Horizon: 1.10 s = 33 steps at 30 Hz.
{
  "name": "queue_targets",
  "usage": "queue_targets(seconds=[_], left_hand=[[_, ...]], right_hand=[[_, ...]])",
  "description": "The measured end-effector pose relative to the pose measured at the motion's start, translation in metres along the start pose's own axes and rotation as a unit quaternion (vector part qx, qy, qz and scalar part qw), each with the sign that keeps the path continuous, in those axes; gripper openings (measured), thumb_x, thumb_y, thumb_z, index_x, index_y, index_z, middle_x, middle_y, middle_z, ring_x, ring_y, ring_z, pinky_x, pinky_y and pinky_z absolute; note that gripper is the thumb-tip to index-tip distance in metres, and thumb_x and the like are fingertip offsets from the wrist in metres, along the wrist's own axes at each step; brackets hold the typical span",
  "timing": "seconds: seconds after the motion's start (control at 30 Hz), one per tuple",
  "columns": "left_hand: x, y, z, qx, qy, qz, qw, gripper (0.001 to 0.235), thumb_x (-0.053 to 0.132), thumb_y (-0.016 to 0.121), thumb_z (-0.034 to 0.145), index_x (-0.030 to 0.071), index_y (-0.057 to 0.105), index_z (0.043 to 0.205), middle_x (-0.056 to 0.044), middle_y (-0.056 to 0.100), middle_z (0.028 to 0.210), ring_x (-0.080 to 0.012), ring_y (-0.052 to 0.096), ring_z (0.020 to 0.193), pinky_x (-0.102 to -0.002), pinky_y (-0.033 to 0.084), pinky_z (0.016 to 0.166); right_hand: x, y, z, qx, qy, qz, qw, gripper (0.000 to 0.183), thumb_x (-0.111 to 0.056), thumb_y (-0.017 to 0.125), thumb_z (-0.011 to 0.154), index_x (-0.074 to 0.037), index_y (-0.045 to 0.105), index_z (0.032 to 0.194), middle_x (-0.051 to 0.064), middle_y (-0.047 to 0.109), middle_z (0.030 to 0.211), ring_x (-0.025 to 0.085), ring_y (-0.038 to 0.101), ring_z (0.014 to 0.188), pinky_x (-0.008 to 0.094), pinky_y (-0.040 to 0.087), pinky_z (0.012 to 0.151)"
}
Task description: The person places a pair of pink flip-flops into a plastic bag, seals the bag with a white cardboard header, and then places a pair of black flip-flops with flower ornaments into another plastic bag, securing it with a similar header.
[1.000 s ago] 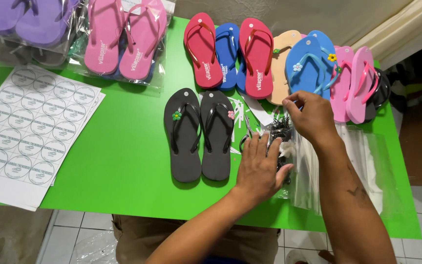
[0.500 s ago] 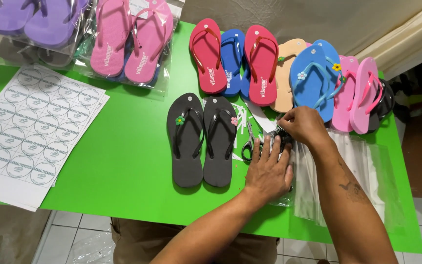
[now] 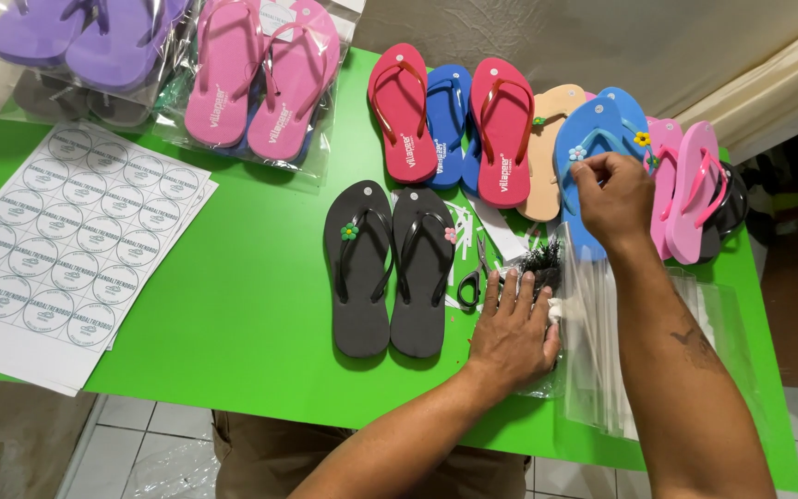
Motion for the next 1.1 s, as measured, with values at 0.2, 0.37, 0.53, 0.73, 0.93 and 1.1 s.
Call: queue_targets(seconds=[0.2,0.37,0.53,0.73,0.93,1.1], left_hand=[[0.002,-0.005,0.002,-0.065,-0.011,0.002,0.998,0.063,0.040,0.034,0.097,0.004,0.058,0.142,-0.027,0.056,0.147,-0.0428,0.038,0.149,-0.060,0.001,0.129],[0.002,0.006,-0.002,0.006,0.015,0.041,0.999,0.062,0.040,0.043,0.096,0.003,0.061,0.141,-0.023,0.056,0.149,-0.0440,0.043,0.145,-0.057,0.009,0.130],[0.005,-0.008,0.003,-0.165,-0.020,0.026,0.986,0.068,0.042,0.026,0.099,0.003,0.049,0.150,-0.023,0.047,0.155,-0.0404,0.030,0.153,-0.058,-0.006,0.129],[0.003,-0.002,0.001,-0.124,-0.016,0.030,0.992,0.068,0.044,0.031,0.097,0.003,0.051,0.148,-0.023,0.051,0.153,-0.0404,0.034,0.151,-0.058,-0.003,0.129],[0.003,-0.005,-0.002,0.025,0.018,0.000,1.000,0.062,0.039,0.045,0.092,0.002,0.062,0.138,-0.028,0.061,0.139,-0.0457,0.049,0.140,-0.061,0.010,0.127],[0.009,-0.052,0.001,0.206,0.041,-0.008,0.978,0.043,0.035,0.056,0.090,0.016,0.073,0.124,-0.024,0.064,0.138,-0.0416,0.058,0.132,-0.059,0.026,0.121]], right_hand=[[-0.008,-0.039,-0.004,0.142,-0.049,0.013,0.989,0.011,-0.014,0.073,0.104,-0.008,0.074,0.095,0.003,0.056,0.077,0.022,0.060,0.079,0.034,0.051,0.074],[0.000,-0.044,-0.007,0.201,-0.048,0.038,0.978,0.017,-0.015,0.077,0.105,-0.006,0.071,0.091,0.005,0.068,0.086,0.019,0.062,0.079,0.036,0.051,0.069],[-0.008,0.006,-0.025,-0.125,0.087,0.050,0.987,0.013,-0.027,0.071,0.090,-0.017,0.079,0.095,0.002,0.065,0.069,0.019,0.060,0.072,0.035,0.047,0.068],[0.003,0.015,-0.027,-0.147,0.120,0.032,0.981,0.016,-0.031,0.071,0.089,-0.021,0.080,0.098,0.000,0.067,0.071,0.021,0.063,0.073,0.036,0.047,0.066],[-0.013,-0.031,-0.019,0.074,0.074,0.203,0.973,0.008,-0.019,0.072,0.101,-0.015,0.074,0.095,0.002,0.067,0.076,0.009,0.063,0.070,0.022,0.048,0.055],[-0.051,-0.064,-0.035,0.168,0.091,0.364,0.912,0.011,-0.011,0.066,0.107,-0.005,0.065,0.098,0.008,0.070,0.085,0.009,0.062,0.065,0.017,0.046,0.049]])
Point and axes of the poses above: each hand's wrist, its own z-axis towards the middle knuckle, its own y-axis out of the palm, x = y × z, the point moved 7 cm from there along z, towards the middle knuckle
